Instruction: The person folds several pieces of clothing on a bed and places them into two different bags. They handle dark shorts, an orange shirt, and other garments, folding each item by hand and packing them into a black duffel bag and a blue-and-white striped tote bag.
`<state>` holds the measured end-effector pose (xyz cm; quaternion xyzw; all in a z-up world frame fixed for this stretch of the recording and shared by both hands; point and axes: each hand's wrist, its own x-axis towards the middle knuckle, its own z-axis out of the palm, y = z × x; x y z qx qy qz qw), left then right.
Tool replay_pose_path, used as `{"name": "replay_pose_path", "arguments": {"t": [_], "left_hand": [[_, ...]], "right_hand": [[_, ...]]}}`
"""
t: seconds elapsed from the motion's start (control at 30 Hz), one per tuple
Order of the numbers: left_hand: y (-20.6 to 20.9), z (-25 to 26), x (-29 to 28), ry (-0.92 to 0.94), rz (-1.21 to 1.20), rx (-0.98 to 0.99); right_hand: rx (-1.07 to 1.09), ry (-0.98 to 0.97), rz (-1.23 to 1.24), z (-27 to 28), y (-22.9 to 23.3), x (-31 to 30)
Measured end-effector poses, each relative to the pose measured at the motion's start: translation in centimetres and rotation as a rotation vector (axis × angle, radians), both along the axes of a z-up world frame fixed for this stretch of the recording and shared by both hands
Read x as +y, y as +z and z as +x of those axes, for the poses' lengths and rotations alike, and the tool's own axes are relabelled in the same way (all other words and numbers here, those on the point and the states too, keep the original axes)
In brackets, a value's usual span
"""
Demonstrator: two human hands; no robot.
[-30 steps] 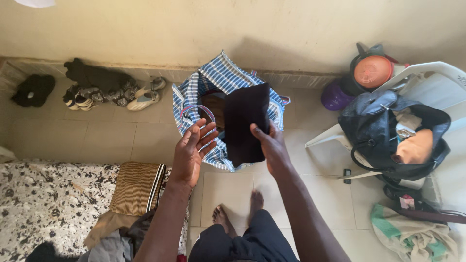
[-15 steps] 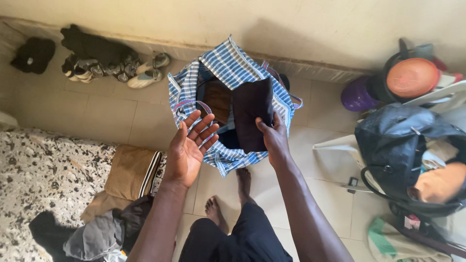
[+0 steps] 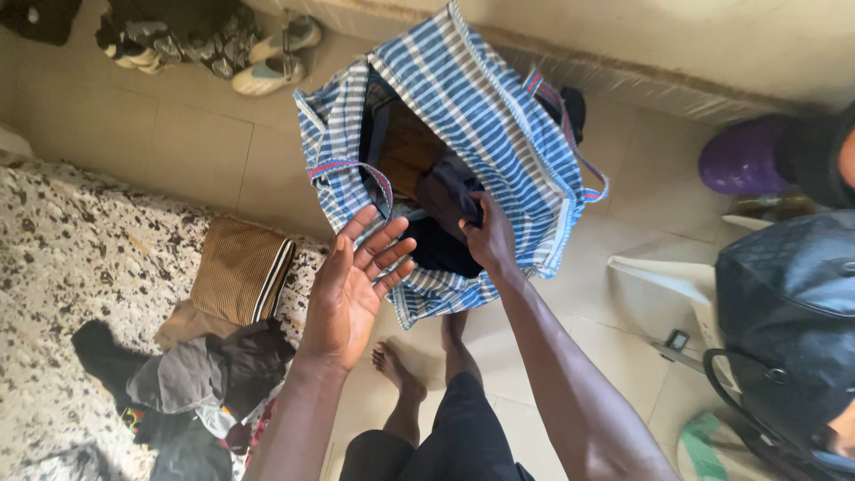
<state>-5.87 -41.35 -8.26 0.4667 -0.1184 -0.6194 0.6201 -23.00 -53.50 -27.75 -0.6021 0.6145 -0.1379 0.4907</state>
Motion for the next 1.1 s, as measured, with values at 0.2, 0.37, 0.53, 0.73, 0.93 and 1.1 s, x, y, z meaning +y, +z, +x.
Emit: {"name": "replay_pose_path", "arguments": {"t": [0.2, 0.37, 0.53, 0.73, 0.93, 1.1], "left_hand": [[-3.0, 0.3, -0.5, 0.033, 0.114, 0.001], [-5.9, 0.6, -1.3, 0.029, 0.17, -0.026], [-8.0, 0.7, -2.4, 0.04, 0.221, -0.021], [-9.1, 1.6, -3.1, 0.086, 0.222, -0.014], [-7.8, 2.7, -2.3, 0.122, 0.18, 0.006], [-6.3, 3.0, -0.9, 0.172, 0.168, 0.034]], "right_hand": [[0.106, 0.005, -0.068, 1.5, -7.2, 0.9], [0.154, -0.106, -0.143, 2.3, -13.7, 2.7], [-0.25, -0.596, 0.478, 3.4, -22.7, 4.6], [-0.027, -0.119, 0.589, 2.7, -29.4, 8.1], [-0.189, -0.262, 0.646, 5.2, -25.9, 6.2], [-0.388, -0.304, 0.743, 5.9, -19.0, 4.1]]}}
